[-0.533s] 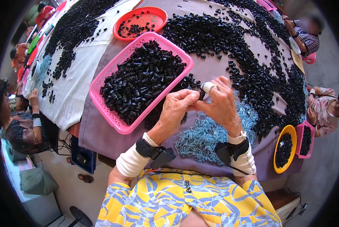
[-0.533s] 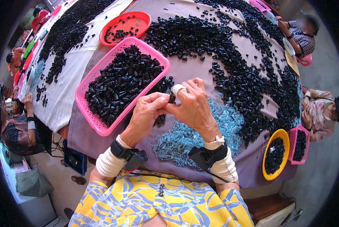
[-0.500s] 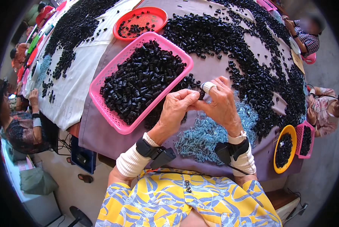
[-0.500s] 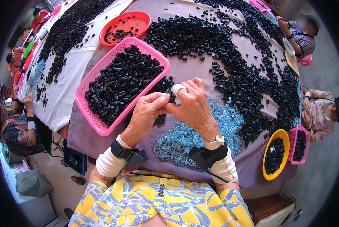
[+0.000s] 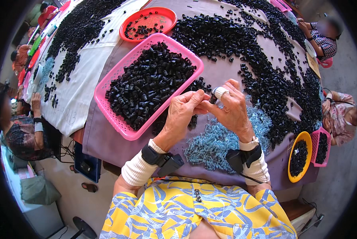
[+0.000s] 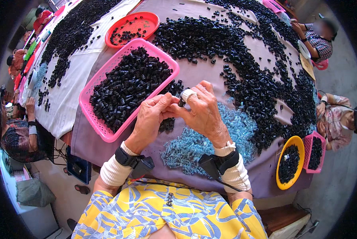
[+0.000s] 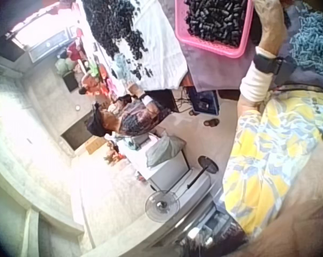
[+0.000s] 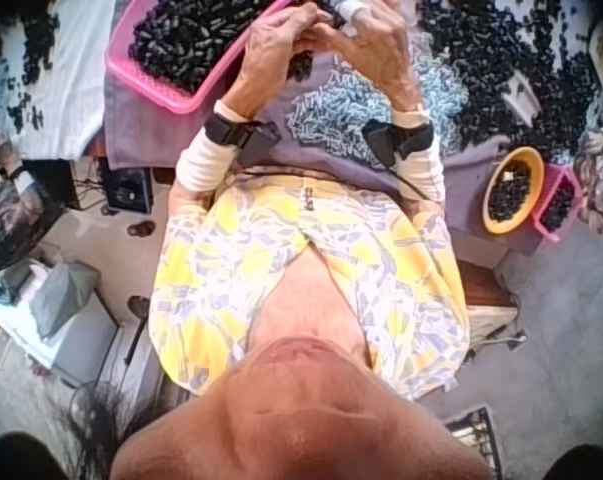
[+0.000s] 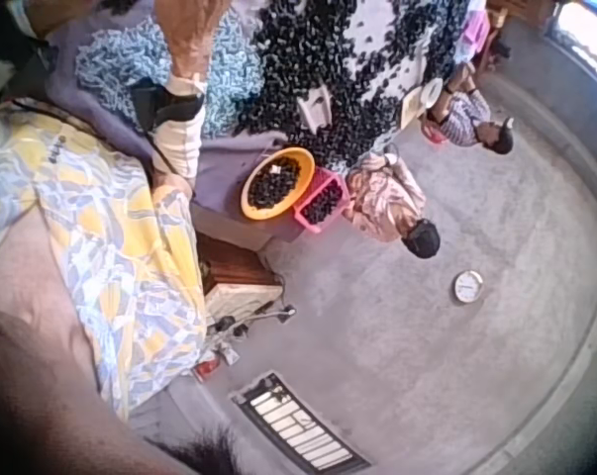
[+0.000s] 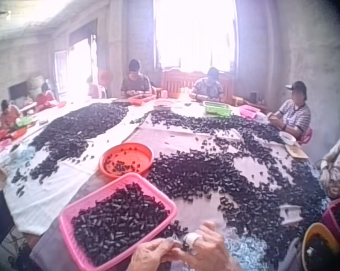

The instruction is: Manually assembling small black plastic components by hand at a workstation.

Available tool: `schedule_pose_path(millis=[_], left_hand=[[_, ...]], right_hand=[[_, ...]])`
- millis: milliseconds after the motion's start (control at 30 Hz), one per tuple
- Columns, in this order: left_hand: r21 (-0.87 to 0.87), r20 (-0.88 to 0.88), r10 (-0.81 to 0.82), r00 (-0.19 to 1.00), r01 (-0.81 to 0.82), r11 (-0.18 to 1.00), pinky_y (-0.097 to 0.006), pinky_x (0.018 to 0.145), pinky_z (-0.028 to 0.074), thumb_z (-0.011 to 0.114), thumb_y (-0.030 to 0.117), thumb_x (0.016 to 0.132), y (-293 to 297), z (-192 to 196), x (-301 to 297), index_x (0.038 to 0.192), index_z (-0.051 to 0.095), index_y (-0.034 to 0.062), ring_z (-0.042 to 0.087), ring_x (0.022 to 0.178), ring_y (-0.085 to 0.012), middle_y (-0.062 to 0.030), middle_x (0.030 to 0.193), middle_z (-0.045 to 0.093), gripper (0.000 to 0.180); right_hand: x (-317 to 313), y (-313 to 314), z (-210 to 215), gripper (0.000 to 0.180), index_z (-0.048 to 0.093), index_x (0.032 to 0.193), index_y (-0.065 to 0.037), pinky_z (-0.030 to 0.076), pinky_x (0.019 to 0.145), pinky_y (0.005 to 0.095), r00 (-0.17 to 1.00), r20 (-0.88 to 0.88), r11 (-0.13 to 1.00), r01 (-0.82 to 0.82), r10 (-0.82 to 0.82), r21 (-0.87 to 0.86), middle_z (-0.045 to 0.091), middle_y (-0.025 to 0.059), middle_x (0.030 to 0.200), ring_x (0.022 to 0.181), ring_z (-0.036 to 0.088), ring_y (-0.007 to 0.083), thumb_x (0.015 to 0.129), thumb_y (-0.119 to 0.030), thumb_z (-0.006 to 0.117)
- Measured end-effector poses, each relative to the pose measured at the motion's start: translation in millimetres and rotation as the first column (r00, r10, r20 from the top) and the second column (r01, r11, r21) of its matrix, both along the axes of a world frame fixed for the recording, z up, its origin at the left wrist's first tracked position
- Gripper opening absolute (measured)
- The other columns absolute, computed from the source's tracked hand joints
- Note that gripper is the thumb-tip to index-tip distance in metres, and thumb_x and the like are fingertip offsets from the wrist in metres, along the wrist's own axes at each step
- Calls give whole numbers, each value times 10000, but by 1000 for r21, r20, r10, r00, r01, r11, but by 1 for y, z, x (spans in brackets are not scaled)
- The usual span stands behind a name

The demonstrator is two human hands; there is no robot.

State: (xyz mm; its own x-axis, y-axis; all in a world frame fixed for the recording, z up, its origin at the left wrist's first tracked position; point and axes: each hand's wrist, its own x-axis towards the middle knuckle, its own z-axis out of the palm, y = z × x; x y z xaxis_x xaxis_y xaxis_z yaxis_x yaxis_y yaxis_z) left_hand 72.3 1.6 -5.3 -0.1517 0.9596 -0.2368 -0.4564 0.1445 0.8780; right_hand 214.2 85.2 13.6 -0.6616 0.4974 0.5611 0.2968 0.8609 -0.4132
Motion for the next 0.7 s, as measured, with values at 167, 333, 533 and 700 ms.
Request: schedule_pose_path(millis=[167,333,533,700], left_hand=[[57,-103,-161,982,168,984,-265,728,538,543,209,928,0,4,0,981,622,-19,631,784,-115,-51,878,639,247],[60,31,36,999,-38,998,-301,722,550,535,193,931,1,6,-11,994,625,-27,638,765,-141,-77,894,652,246],[118,186,280,942,-304,945,-319,698,558,545,228,928,-5,3,-47,1008,626,-7,654,735,-173,-103,858,666,261],[76,233,396,888,-423,903,-323,672,545,533,304,932,-11,-1,-62,1021,611,7,631,716,-164,-98,853,653,320]], right_hand=[[-3,3,2,241,558,671,-35,394,747,397,1000,3,997,-4,4,73,552,97,650,658,542,270,638,-179,748],[0,11,5,301,626,828,-23,416,753,401,999,-35,1000,23,-24,-9,614,118,749,764,585,304,672,-246,753],[16,21,-21,236,614,826,-10,429,718,401,979,184,984,117,-91,-134,614,141,769,768,581,323,734,-207,706],[12,27,-46,175,580,781,1,434,665,433,959,281,974,105,-47,-198,594,168,755,748,571,356,760,-153,660]])
